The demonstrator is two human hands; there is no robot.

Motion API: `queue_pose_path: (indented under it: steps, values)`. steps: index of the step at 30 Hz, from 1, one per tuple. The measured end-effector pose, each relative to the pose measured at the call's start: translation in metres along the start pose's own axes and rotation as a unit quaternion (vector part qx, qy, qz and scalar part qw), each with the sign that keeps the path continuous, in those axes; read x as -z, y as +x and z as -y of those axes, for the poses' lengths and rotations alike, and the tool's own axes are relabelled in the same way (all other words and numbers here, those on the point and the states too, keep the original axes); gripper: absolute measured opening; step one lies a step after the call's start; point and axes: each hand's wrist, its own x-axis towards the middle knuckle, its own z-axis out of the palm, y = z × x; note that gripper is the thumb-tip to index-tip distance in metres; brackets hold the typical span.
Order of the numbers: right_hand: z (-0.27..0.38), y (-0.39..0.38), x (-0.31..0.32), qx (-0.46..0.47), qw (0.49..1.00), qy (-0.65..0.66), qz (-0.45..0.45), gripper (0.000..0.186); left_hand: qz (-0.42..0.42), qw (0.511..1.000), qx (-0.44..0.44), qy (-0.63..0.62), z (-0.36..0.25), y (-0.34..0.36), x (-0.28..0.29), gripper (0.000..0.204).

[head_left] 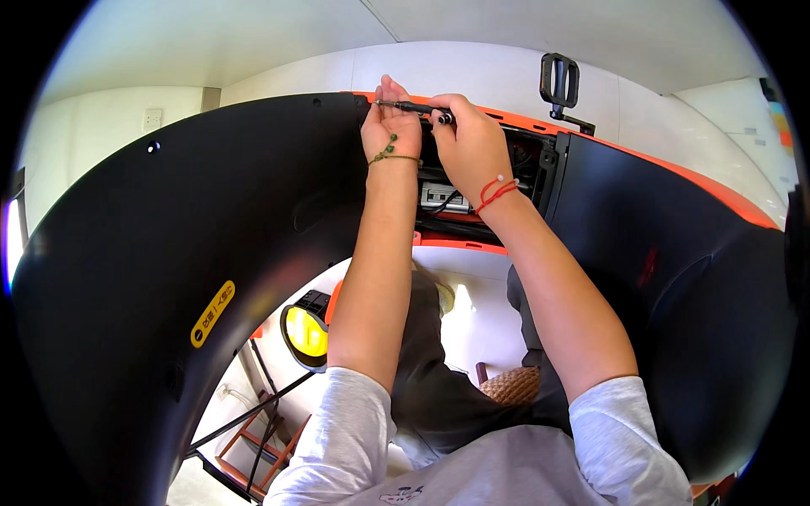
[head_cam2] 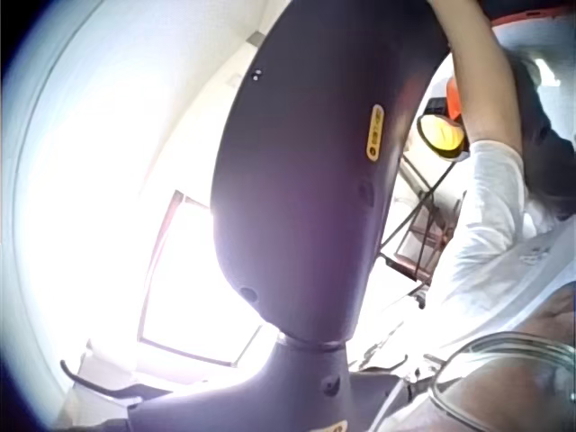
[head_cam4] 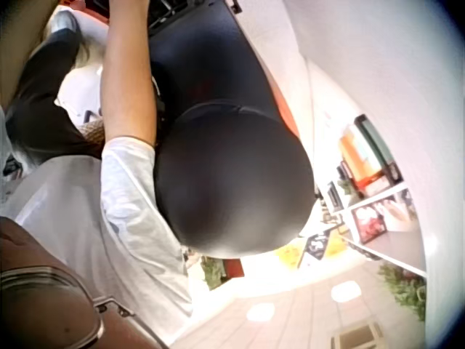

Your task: The person uses a screwdriver to unscrew and remove a black plastic panel from the underside of a scooter, then handles the panel and uses the screwdriver to work on internal components near the battery area.

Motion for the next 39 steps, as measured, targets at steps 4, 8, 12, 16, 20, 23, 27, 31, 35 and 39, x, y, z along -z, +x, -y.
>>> queue_pose_path:
  steps: [4, 8, 12, 16, 20, 23, 27, 31, 35, 39]
  values:
    - [0.0, 0.011, -0.01, -0.032, 0.999, 0.013, 0.03, 0.022, 0.013, 1.0, -0.007, 0.023, -0.001, 0.013, 0.003, 0.026]
    - [-0.003, 0.019, -0.017, -0.02, 0.999, -0.005, 0.036, 0.023, 0.017, 0.999, -0.024, 0.029, 0.001, 0.014, 0.003, 0.023]
    - [-0.001, 0.028, -0.022, 0.01, 0.999, 0.002, 0.04, 0.023, 0.029, 0.999, -0.025, 0.005, -0.005, 0.023, 0.007, 0.022]
    - [0.007, 0.033, -0.02, 0.02, 0.998, -0.01, 0.056, 0.023, 0.041, 0.999, -0.023, 0.009, -0.006, 0.024, 0.01, 0.021]
    - [0.003, 0.036, -0.02, 0.031, 0.998, -0.018, 0.059, 0.024, 0.028, 0.999, -0.032, 0.007, -0.005, 0.026, 0.011, 0.02]
    - [0.001, 0.035, -0.022, 0.048, 0.998, -0.016, 0.047, 0.018, 0.028, 0.999, -0.036, 0.019, -0.006, 0.026, 0.013, 0.019]
    - [-0.003, 0.033, -0.026, 0.05, 0.998, -0.005, 0.049, 0.018, 0.055, 0.998, -0.025, 0.009, -0.01, 0.027, 0.02, 0.021]
    - [-0.001, 0.031, -0.028, 0.051, 0.996, -0.046, 0.061, 0.019, 0.039, 0.999, -0.022, 0.012, -0.006, 0.019, 0.02, 0.023]
    - [-0.002, 0.026, -0.038, 0.059, 0.996, -0.048, 0.049, 0.017, 0.069, 0.994, -0.015, 0.083, -0.012, 0.014, 0.023, 0.031]
    - [-0.007, 0.026, -0.036, -0.033, 0.989, -0.104, 0.101, 0.025, 0.101, 0.988, 0.044, 0.112, 0.008, -0.012, 0.022, 0.038]
